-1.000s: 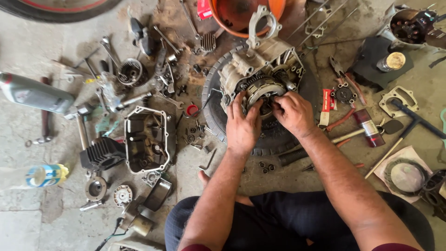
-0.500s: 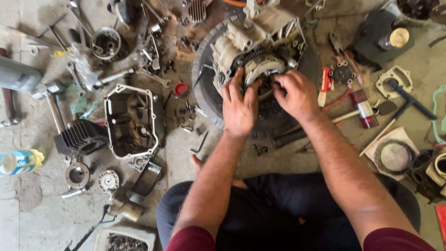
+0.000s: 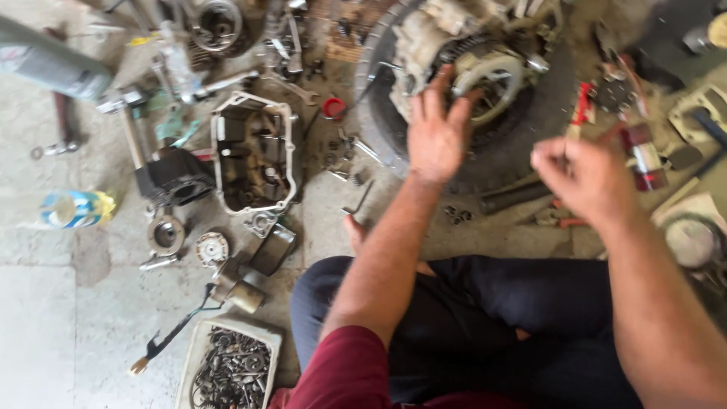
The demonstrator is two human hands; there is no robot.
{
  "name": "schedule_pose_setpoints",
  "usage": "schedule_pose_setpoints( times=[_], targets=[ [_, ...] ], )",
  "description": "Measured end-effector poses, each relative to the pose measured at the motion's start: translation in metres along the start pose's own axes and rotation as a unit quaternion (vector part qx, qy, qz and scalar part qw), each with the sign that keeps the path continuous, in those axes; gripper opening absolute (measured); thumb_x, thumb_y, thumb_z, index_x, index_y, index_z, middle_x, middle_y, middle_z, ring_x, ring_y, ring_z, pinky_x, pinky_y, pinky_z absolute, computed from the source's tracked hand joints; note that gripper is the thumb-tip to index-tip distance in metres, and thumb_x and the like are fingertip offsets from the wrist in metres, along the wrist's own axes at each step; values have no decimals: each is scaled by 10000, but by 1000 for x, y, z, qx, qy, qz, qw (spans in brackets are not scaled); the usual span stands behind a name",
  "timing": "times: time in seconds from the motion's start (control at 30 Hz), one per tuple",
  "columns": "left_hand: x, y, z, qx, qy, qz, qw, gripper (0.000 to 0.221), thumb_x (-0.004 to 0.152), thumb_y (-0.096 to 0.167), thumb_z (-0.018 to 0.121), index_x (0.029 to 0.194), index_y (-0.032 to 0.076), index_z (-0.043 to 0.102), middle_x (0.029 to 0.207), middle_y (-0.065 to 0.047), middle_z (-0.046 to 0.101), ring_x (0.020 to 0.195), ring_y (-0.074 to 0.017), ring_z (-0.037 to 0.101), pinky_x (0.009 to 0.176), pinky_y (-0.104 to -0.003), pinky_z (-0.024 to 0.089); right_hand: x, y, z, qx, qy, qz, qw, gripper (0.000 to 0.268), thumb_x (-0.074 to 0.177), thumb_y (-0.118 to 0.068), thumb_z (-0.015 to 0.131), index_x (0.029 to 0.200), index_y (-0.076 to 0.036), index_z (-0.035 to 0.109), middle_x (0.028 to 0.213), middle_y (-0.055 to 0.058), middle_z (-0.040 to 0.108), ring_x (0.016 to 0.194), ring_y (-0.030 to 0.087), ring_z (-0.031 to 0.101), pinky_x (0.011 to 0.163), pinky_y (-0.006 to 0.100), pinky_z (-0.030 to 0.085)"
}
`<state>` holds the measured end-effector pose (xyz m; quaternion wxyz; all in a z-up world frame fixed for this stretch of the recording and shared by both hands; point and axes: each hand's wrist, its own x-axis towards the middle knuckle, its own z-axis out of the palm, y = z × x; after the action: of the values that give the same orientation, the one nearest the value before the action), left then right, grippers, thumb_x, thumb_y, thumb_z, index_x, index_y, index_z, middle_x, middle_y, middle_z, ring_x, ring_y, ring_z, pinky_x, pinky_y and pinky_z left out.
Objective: The person sits on the floor of a motorcycle repair shop working on a scooter engine with clutch assembly mounted in a wheel. They fit and press the clutch plates and springs by hand, wipe their hands with a pink cloth, then hold a punch against the clutch center nut and strike it with a hammer.
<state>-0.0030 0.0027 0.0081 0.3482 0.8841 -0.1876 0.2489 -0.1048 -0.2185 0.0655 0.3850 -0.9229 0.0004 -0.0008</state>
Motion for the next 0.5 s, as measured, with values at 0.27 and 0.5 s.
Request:
schedule_pose_setpoints(
  times=[0.27, 0.5],
  targets=[
    [11, 18, -11, 41, -41, -77, 995, 319, 871, 110, 648, 1164, 200, 735, 1506, -122, 487, 1272, -355, 532, 1119, -427, 506, -17, 15, 149, -124, -260, -60, 956, 218, 887, -321, 724, 1010, -144, 750, 923, 113, 772, 846, 298, 740, 789, 429, 584],
    [21, 18, -31, -18, -81, -128, 988, 207, 870, 158, 629, 1031, 170, 758, 1466, -114, 511, 1214, -325, 554, 1009, -410, 549, 2, -15, 270, 89, -227, -91, 966, 256, 996, -203, 590, 1167, -24, 653, 1071, 152, 728, 985, 330, 705, 839, 427, 548]
  ],
)
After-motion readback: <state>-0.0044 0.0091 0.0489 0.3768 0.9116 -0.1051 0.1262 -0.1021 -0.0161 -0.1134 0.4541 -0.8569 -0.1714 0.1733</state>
